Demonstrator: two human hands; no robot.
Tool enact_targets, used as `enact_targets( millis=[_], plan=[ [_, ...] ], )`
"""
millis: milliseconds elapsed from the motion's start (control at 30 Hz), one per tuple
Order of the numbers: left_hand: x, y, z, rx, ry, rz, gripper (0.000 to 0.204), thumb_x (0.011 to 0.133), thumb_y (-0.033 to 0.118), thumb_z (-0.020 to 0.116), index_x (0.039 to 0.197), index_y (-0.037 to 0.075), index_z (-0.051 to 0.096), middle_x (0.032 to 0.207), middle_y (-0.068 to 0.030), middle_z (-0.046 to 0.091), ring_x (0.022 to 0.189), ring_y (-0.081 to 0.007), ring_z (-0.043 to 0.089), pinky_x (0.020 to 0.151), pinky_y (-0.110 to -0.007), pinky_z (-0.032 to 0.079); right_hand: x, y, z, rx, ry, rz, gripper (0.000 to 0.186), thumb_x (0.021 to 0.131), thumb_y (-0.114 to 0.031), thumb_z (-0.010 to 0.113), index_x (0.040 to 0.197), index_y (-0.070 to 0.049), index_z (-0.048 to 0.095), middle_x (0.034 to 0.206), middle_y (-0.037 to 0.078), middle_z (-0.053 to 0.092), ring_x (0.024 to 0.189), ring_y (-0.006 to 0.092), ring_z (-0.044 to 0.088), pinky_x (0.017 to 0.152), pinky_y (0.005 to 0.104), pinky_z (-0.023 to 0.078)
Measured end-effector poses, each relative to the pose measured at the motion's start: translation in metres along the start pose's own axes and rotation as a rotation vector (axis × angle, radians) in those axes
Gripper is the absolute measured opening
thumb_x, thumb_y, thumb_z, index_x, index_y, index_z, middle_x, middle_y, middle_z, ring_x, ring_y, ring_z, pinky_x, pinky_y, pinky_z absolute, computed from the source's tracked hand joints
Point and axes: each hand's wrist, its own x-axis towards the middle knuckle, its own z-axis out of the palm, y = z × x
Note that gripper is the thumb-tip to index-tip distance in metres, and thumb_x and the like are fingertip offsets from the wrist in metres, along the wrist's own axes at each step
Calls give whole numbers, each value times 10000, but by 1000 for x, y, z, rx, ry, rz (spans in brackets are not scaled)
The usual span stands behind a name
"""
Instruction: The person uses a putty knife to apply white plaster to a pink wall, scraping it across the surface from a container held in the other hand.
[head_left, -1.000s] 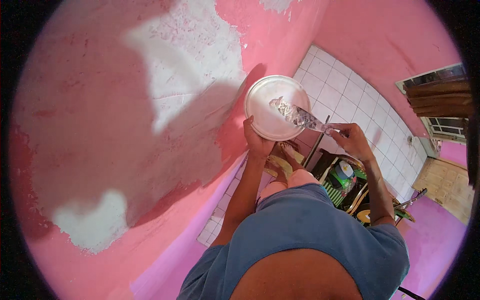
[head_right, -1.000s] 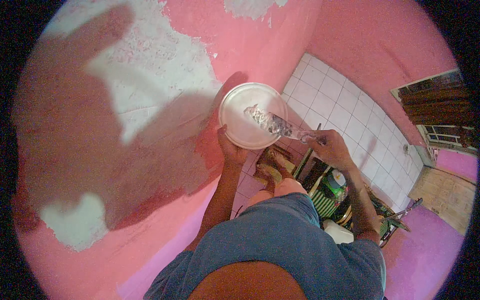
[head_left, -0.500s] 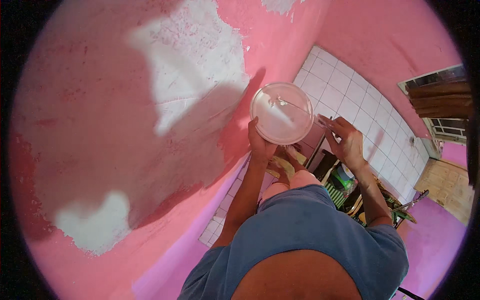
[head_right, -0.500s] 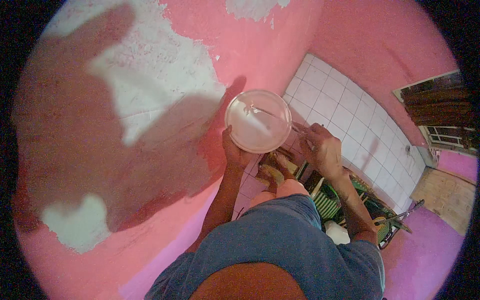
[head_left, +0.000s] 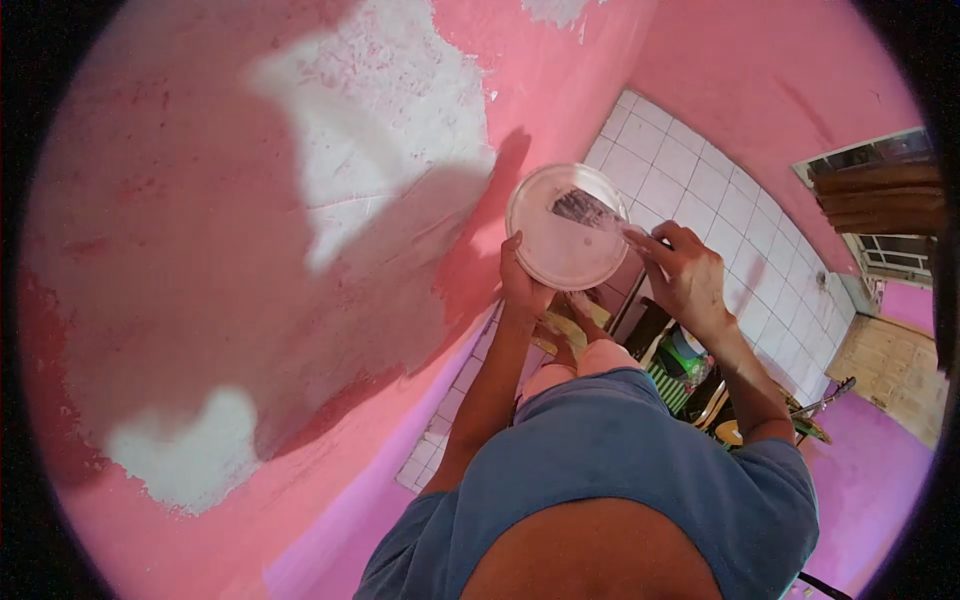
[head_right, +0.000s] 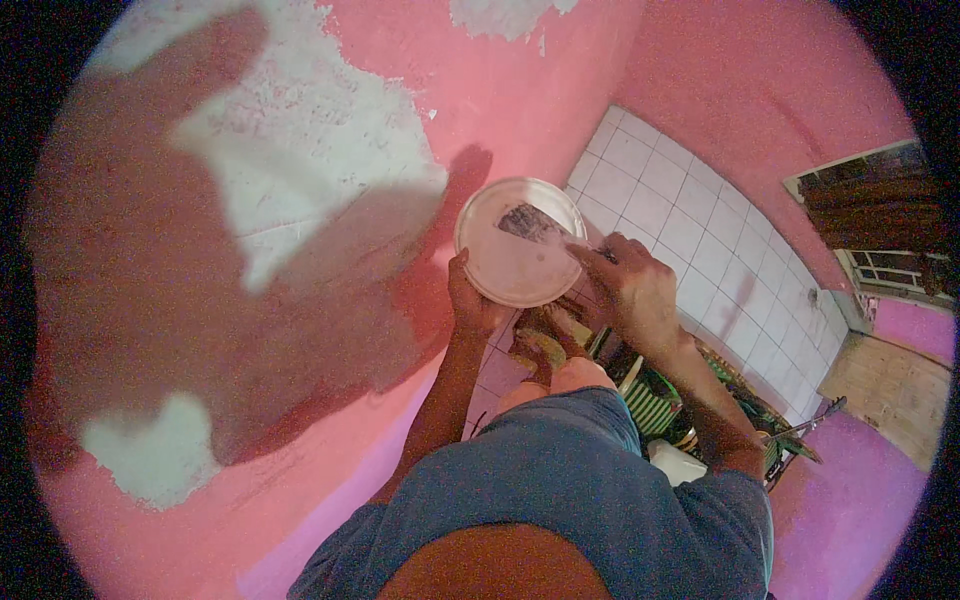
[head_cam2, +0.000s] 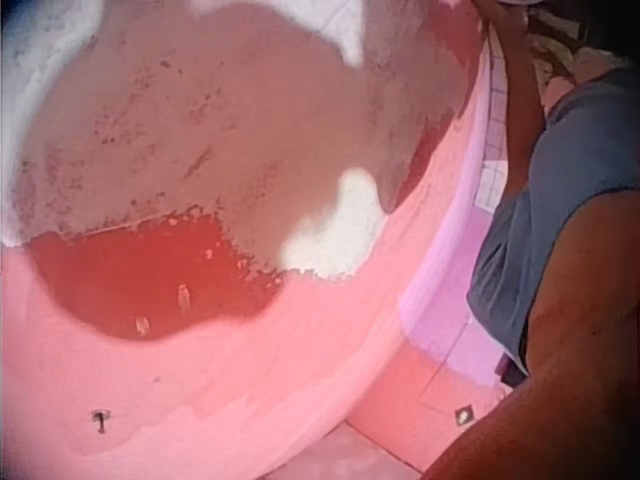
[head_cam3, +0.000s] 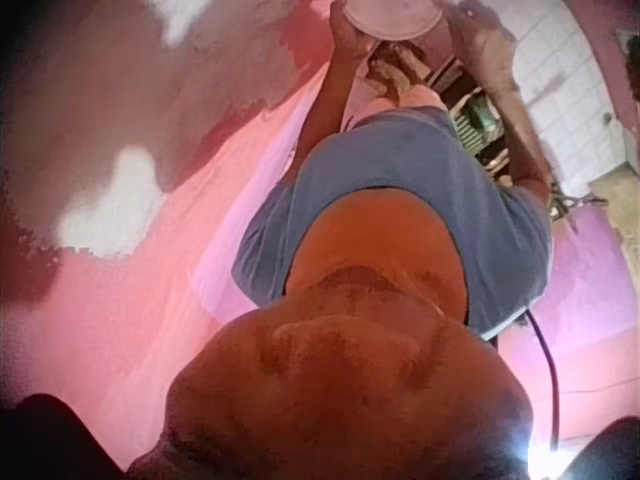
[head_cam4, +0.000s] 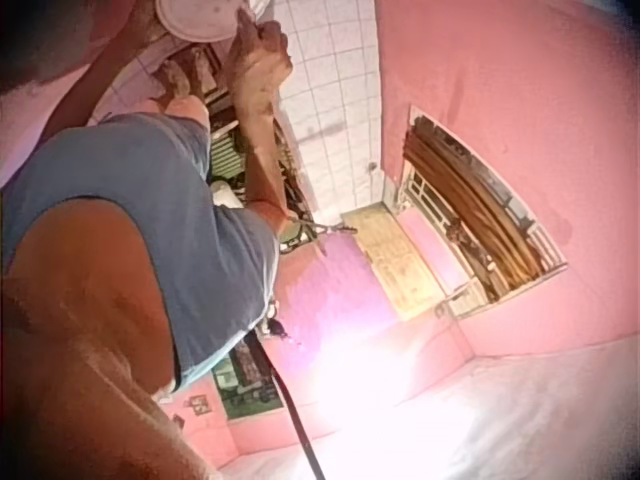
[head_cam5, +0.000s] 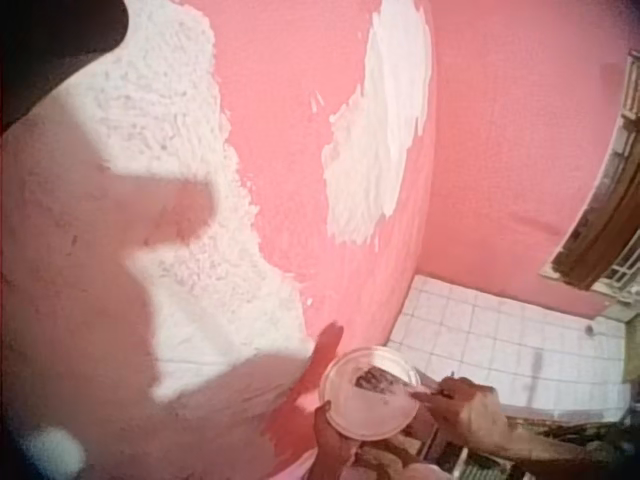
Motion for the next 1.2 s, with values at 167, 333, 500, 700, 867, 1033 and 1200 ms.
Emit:
enact_targets(
  millis=[167, 333, 500, 700, 867, 1033, 1200],
  plan=[
    [-1, -2, 2, 32, 37, 50, 575, 852, 353, 444, 1304, 6, 370, 1270, -167, 476, 1158, -303, 477, 984, -453, 392, -3, 1, -1, -21, -27, -16, 331, 750, -45, 623, 1053, -176, 650, 776, 60, 568, 661, 225, 592, 503, 332, 475],
    [-1, 1, 4, -10, 35, -46, 581, 835, 345, 460, 1298, 4, 376, 1279, -166, 468, 1164, -302, 472, 984, -457, 388, 2, 5, 3, 8, -54, 1, 383, 731, -137, 648, 1109, -188, 601, 777, 63, 556, 664, 232, 589, 511, 361, 494],
    [-5, 5, 9, 10, 89, 8, 578, 822, 326, 469, 1294, 3, 381, 1267, -161, 480, 1156, -305, 477, 992, -456, 379, 0, 1, -6, 55, -77, 59, 380, 733, -129, 644, 1106, -183, 605, 755, 71, 550, 665, 257, 590, 532, 379, 487],
    [3, 8, -1, -45, 61, 78, 592, 797, 336, 491, 1283, 10, 395, 1252, -163, 483, 1139, -315, 483, 987, -462, 378, -8, 7, -8, 251, -146, 203, 364, 746, -122, 616, 1110, -136, 613, 808, 124, 598, 703, 300, 601, 577, 388, 484],
    [-1, 6, 1, 40, 135, 86, 598, 783, 340, 511, 1273, 15, 407, 1249, -160, 482, 1135, -329, 478, 983, -476, 372, -22, 25, 28, 535, -103, 326, 274, 882, -97, 536, 1135, -7, 590, 627, 22, 555, 520, 68, 492, 470, 255, 396],
    [-4, 5, -11, 9, 78, 106, 590, 783, 325, 513, 1277, 21, 404, 1266, -151, 473, 1148, -328, 465, 990, -470, 368, -11, 17, 0, 945, -322, 591, 307, 922, -176, 504, 1139, 31, 570, 594, -26, 492, 421, 33, 412, 391, 208, 330],
    [-12, 12, -2, 18, 19, 79, 591, 805, 322, 480, 1289, -2, 382, 1254, -167, 487, 1142, -295, 489, 1000, -435, 374, -18, 43, 5, 906, -397, 649, 327, 925, -267, 489, 1105, -28, 622, 561, -23, 472, 448, 52, 439, 419, 220, 373]
  ],
)
